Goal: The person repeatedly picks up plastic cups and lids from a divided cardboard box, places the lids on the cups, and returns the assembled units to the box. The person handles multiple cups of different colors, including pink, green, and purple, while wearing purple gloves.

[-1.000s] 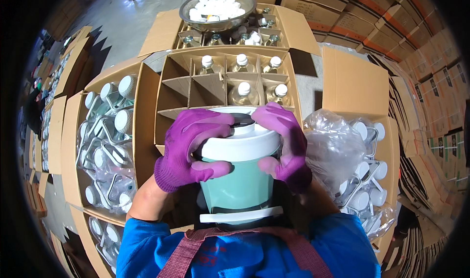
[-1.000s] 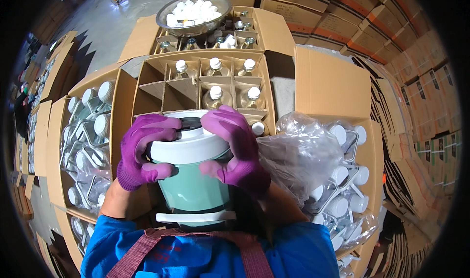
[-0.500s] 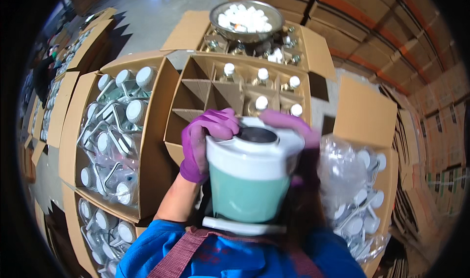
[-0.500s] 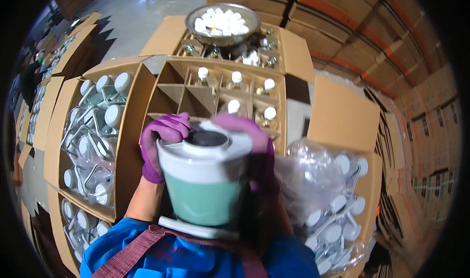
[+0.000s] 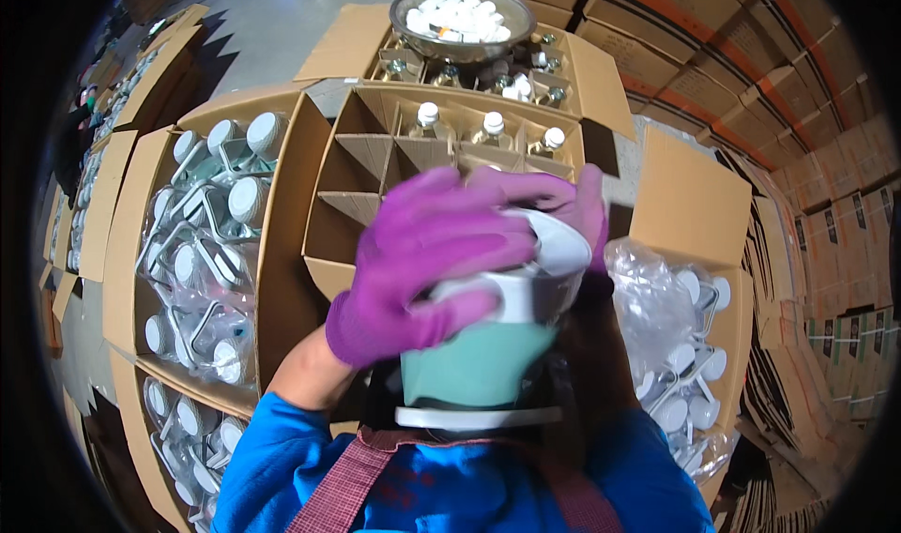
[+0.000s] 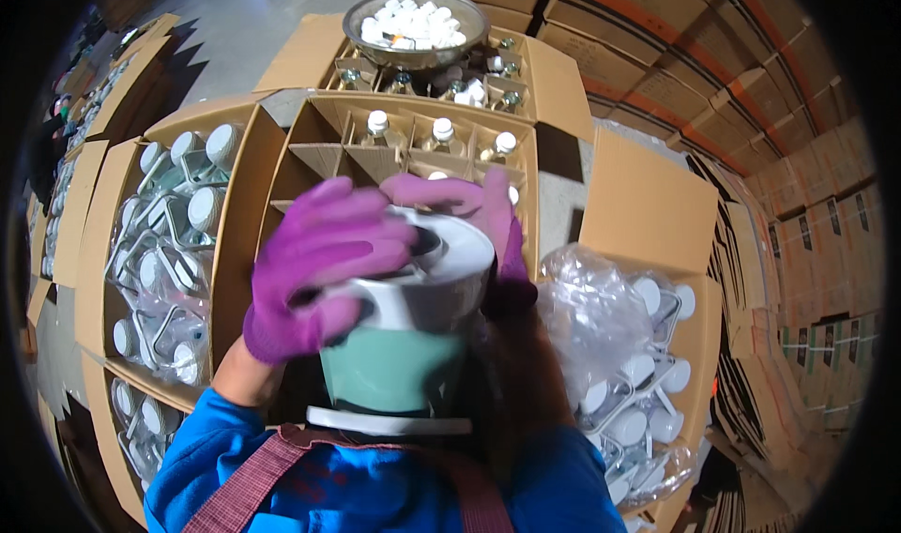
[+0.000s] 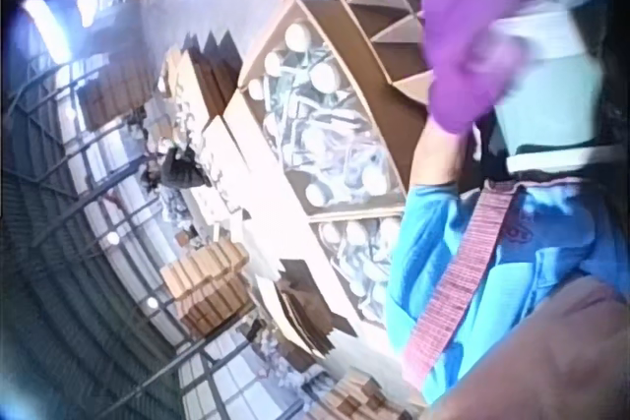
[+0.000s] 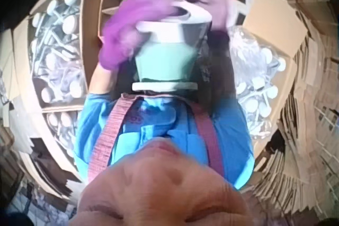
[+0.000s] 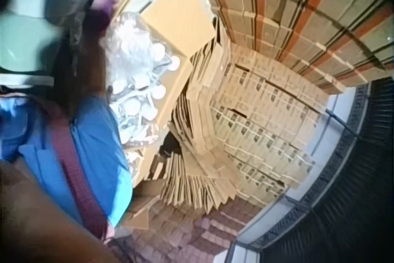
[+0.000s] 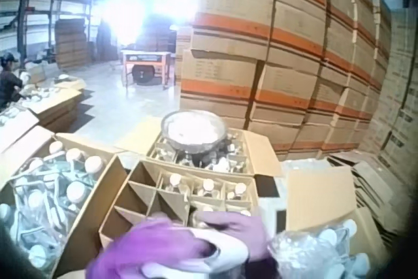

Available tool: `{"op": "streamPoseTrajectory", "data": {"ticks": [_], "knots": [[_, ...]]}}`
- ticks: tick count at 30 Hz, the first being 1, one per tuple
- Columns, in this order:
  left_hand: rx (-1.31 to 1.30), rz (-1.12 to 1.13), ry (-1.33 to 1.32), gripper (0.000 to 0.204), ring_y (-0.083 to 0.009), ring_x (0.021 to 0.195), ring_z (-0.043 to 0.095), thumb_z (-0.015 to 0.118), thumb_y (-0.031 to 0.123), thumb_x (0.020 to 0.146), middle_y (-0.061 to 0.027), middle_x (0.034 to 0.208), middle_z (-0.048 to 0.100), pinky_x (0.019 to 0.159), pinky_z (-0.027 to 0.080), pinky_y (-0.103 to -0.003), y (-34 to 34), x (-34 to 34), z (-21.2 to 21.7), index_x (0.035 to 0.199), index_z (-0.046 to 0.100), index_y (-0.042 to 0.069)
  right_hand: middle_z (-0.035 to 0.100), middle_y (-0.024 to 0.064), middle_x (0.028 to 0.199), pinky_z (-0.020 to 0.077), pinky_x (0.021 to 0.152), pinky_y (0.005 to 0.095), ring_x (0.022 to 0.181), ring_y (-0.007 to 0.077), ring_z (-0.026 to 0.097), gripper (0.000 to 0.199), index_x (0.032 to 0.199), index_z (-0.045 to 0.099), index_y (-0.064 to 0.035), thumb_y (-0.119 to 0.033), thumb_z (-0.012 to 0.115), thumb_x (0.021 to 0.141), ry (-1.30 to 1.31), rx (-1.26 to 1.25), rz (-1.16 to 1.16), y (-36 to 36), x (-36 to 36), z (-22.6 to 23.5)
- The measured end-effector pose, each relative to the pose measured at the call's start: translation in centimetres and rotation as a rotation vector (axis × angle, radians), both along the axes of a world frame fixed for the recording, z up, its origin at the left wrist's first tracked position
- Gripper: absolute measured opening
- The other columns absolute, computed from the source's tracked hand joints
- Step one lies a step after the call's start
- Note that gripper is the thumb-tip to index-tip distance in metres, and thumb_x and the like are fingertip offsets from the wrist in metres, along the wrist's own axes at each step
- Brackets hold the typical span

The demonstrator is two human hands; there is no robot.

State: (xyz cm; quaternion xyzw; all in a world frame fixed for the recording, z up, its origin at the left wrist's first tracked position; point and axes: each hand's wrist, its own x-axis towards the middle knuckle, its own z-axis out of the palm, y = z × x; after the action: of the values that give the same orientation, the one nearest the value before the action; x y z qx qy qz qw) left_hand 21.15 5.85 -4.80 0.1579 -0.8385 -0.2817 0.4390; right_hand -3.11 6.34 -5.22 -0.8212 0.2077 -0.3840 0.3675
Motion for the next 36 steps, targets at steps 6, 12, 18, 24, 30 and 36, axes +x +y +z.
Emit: {"op": "streamPoseTrajectory", "data": {"ticks": [6, 12, 18, 24, 30, 36], "knots": [[0.188, 0.099, 0.142, 0.03, -0.0357, 0.131, 0.053, 0.059, 0.026, 0.09, -0.0157, 0.13, 0.065, 0.114, 0.034, -0.048, 0.0, 0.4, 0.2, 0.106, 0.076, 0.007, 0.062, 0.0168, 0.115, 0.0375, 0.104, 0.0387, 0.113, 0.0293, 0.057, 0.058, 0.115, 0.061, 0.0028, -0.043, 0.027, 0.105, -0.338, 0.559, -0.172, 0.0, -0.2, -1.8], [0.026, 0.003, 0.208, 0.032, -0.0313, 0.113, 0.065, 0.056, 0.031, 0.095, -0.0122, 0.115, 0.073, 0.103, 0.043, -0.046, 2.5, 0.3, 1.3, 0.097, 0.075, 0.006, 0.064, 0.0161, 0.131, 0.0361, 0.113, 0.0367, 0.127, 0.0258, 0.056, 0.044, 0.121, 0.068, -0.0005, -0.028, 0.037, 0.106, 0.093, 0.396, -0.254, 4.7, -1.3, 4.0], [-0.296, 0.022, 0.329, 0.034, -0.0338, 0.106, 0.064, 0.07, 0.029, 0.08, -0.0162, 0.117, 0.067, 0.089, 0.05, -0.045, 14.3, -8.3, 4.0, 0.1, 0.068, 0.001, 0.061, 0.0177, 0.104, 0.0495, 0.084, 0.0429, 0.099, 0.0377, 0.059, 0.038, 0.103, 0.068, -0.0062, -0.025, 0.079, 0.072, 0.926, -0.125, -0.36, 14.0, -5.2, 13.3], [-0.222, -0.296, 0.253, 0.058, -0.0313, 0.104, 0.06, 0.075, 0.032, 0.063, -0.018, 0.11, 0.063, 0.096, 0.047, -0.048, 21.9, -8.7, 6.0, 0.106, 0.065, -0.006, 0.065, 0.0113, 0.099, 0.0483, 0.09, 0.0441, 0.098, 0.0308, 0.062, 0.028, 0.098, 0.07, -0.0105, -0.03, 0.073, 0.078, 1.375, -0.568, -0.544, 26.3, -4.4, 16.2], [-0.241, -0.312, 0.448, 0.061, -0.0297, 0.108, 0.064, 0.074, 0.025, 0.067, -0.0182, 0.118, 0.066, 0.091, 0.052, -0.044, 24.6, -9.3, 5.4, 0.12, 0.063, -0.004, 0.067, 0.0102, 0.101, 0.0508, 0.089, 0.0435, 0.097, 0.0271, 0.065, 0.041, 0.107, 0.068, -0.0086, -0.034, 0.073, 0.076, 1.395, -0.528, -0.221, 27.9, -2.6, 18.2], [0.262, -0.31, 0.334, 0.055, -0.0316, 0.129, 0.05, 0.072, 0.034, 0.086, -0.0161, 0.136, 0.055, 0.11, 0.039, -0.042, 15.6, -8.2, 0.4, 0.131, 0.057, 0.005, 0.064, 0.0068, 0.068, 0.0499, 0.058, 0.0355, 0.058, 0.0214, 0.061, 0.024, 0.082, 0.066, -0.0026, -0.025, 0.063, 0.09, 0.832, 0.573, -0.667, 25.5, -5.6, 14.1]]}}
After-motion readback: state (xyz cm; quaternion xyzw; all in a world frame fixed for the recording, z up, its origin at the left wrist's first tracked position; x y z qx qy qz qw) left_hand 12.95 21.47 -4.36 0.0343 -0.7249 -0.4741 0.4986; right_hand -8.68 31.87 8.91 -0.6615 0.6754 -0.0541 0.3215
